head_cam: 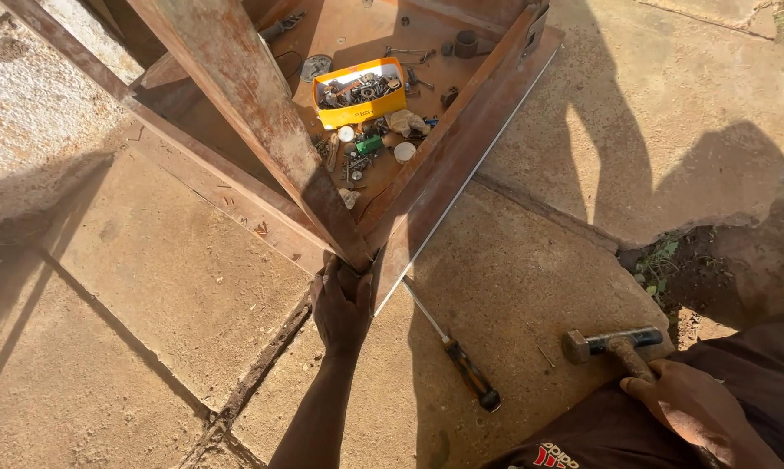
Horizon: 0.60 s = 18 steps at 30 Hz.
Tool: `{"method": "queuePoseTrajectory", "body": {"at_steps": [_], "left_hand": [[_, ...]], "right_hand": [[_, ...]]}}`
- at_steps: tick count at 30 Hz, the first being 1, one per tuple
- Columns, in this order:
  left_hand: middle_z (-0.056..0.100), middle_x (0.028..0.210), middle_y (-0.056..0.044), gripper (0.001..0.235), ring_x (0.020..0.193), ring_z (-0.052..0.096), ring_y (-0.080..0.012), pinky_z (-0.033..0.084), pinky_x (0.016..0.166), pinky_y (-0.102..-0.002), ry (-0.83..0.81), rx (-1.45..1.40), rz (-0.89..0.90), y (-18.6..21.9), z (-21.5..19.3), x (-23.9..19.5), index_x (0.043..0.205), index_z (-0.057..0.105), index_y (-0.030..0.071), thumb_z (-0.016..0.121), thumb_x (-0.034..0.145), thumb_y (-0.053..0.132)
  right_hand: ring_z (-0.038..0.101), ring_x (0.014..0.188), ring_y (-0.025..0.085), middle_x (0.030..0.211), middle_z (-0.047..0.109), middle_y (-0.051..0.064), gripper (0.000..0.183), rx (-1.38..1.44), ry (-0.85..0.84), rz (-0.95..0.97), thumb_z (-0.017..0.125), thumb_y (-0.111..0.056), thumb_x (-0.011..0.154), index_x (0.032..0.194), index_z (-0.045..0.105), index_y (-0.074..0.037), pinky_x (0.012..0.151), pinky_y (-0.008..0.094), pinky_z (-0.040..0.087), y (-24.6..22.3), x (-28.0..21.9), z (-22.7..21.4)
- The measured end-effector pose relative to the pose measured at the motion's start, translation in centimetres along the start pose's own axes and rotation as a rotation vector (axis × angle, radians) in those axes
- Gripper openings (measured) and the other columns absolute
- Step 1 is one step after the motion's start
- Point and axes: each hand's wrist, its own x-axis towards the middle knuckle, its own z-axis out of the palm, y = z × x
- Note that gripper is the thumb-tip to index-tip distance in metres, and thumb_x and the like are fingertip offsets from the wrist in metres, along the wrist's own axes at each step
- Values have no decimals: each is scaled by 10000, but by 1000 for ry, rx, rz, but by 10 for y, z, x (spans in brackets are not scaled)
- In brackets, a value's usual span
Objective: Using a hammer and screwdriver to adjust and assemble components of a metal frame while sitting on the ground.
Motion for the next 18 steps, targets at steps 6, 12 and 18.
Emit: {"method": "queuePoseTrajectory", "body": {"at_steps": [6,12,18], "left_hand": [[623,1340,-107,219,1086,597,-321,504,878,-470,20,1,66,12,-8,-3,1104,738,136,720,966,305],[701,1143,-91,190,910,612,-317,482,855,-480,-57,141,219,3,-14,-2,1055,720,118,670,1006,294],[641,1080,-56,125,923,576,-266,495,851,-441,-85,242,378,15,-29,-4,1018,745,135,706,997,252]], "right_hand": [[807,1097,213,1199,863,23,614,221,176,-19,737,-627,871,1305,786,-195,969,335,570,35,49,26],[815,1029,294,1191,820,94,660,278,441,-63,734,-566,866,1365,694,-136,931,398,606,28,-54,-33],[826,982,319,1164,848,129,653,484,505,-19,829,-375,837,1419,699,-108,886,413,595,37,-83,-49]]}}
